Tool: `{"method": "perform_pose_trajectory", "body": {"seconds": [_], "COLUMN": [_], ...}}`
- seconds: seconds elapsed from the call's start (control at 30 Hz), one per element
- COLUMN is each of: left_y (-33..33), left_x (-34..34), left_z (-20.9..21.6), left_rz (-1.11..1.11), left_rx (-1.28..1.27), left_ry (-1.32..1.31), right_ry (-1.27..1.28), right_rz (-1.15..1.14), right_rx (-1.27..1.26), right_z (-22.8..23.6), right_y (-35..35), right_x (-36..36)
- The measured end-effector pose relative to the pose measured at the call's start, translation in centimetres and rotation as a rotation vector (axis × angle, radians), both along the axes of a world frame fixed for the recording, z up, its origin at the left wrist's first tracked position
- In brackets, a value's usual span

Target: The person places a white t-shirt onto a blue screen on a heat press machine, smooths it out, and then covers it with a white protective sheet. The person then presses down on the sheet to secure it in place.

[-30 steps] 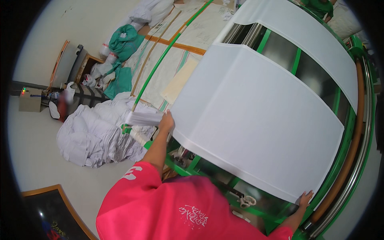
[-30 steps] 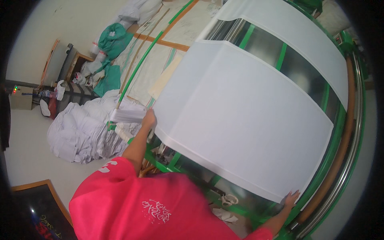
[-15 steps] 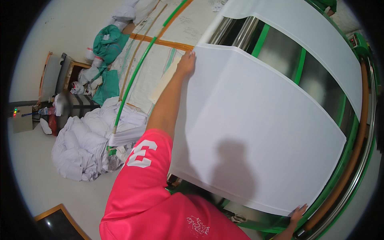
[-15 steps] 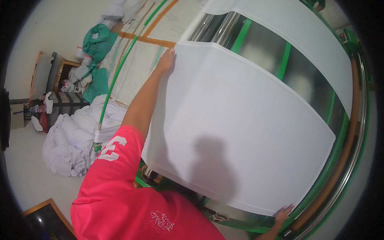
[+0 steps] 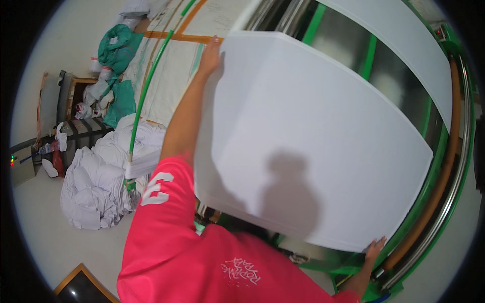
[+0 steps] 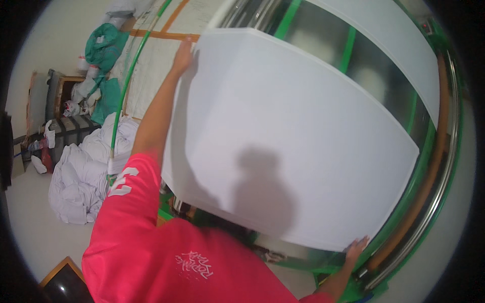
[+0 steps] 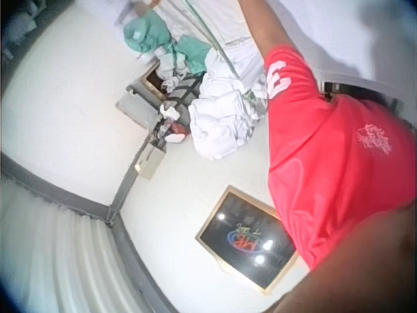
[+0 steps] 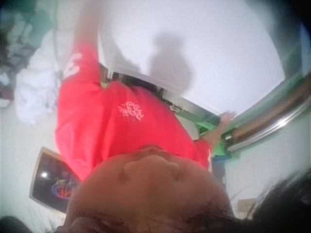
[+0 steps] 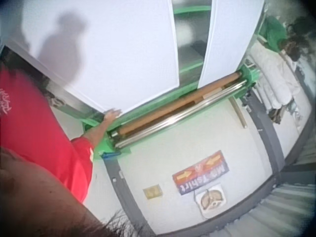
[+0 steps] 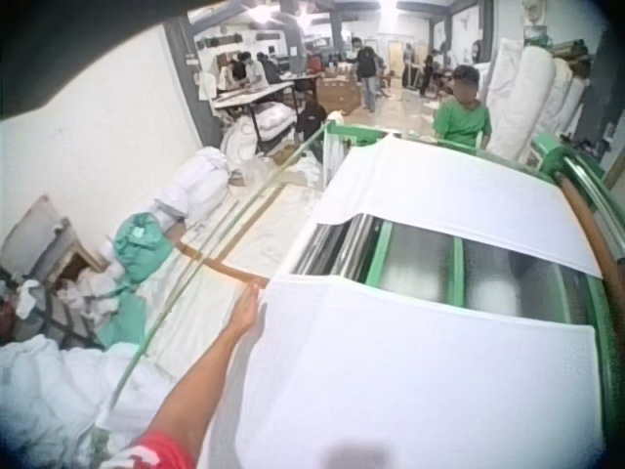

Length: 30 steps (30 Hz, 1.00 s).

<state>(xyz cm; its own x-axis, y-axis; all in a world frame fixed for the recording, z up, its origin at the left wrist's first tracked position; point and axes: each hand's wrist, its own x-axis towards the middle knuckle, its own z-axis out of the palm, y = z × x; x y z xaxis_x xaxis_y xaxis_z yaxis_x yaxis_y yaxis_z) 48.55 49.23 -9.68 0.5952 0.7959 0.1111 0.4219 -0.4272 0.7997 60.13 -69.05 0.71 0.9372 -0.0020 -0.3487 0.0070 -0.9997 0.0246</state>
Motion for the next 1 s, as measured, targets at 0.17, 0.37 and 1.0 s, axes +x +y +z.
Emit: {"method": "perform_pose_trajectory", "body": {"seconds": [0.17, 0.37, 1.0], "left_y": [-9.8, -19.8, -34.2], "left_x": [-20.2, -41.6, -44.9], "left_z": [1.3, -3.2, 2.5], "left_rz": [0.179, 0.266, 0.469], "left_rx": [-0.018, -0.381, -0.255], "left_ry": [0.281, 0.51, 1.048], "right_ry": [0.046, 0.067, -0.024], "right_rz": [-0.076, -0.167, -0.158], "right_rx": [0.007, -0.033, -0.067], "right_z": [0.2, 1.7, -1.2], "right_y": [1.6, 2.5, 1.9], "right_x": [1.4, 0.5, -0.2]}}
